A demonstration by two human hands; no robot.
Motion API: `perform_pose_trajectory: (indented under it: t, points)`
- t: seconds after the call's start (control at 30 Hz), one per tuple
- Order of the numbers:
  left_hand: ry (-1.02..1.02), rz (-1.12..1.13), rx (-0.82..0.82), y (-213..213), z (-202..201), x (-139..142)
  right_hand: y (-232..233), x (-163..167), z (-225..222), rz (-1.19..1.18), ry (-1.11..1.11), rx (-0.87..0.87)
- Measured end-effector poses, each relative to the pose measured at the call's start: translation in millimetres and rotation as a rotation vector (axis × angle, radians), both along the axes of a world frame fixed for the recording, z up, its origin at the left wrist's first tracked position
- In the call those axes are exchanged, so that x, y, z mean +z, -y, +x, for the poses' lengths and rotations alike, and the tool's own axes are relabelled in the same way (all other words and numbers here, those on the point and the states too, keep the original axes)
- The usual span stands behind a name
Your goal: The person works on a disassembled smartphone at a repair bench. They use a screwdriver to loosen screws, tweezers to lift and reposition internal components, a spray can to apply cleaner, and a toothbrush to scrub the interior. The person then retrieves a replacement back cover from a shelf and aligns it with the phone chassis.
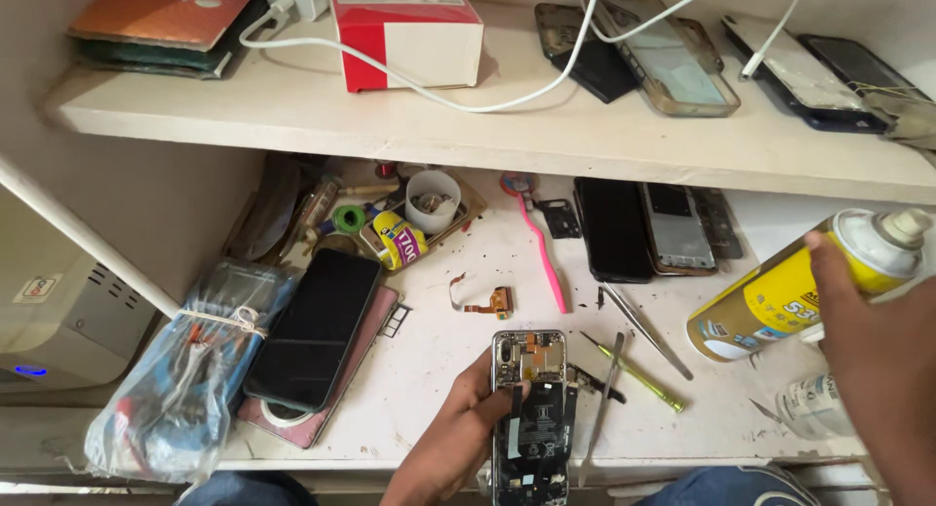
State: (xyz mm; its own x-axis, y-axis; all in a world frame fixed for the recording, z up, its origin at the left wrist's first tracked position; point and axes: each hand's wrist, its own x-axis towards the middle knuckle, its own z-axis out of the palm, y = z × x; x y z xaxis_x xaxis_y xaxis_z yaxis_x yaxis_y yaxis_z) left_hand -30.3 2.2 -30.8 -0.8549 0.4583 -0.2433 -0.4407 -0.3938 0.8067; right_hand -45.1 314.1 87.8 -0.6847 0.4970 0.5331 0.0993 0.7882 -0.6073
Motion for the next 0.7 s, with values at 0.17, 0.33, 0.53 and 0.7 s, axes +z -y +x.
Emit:
perform_pose_trajectory:
  t: [0.17, 0.33, 0.53, 0.7]
  points:
    - [-0.011, -0.062, 0.017, 1, 1, -1, 56, -12, 0, 0.486, -0.248, 0.408]
    - [0.013, -0.004, 0.045, -2, 2, -4, 116, -53, -103, 0.255, 0.257, 0.724]
    - [-0.121, 0.103, 0.021, -1, -1, -11, 141, -93, -165, 0.384, 0.591, 0.518]
    - [-0.069, 0.065, 0.049, -1, 0, -17, 138, -64, -138, 0.354, 0.169, 0.651]
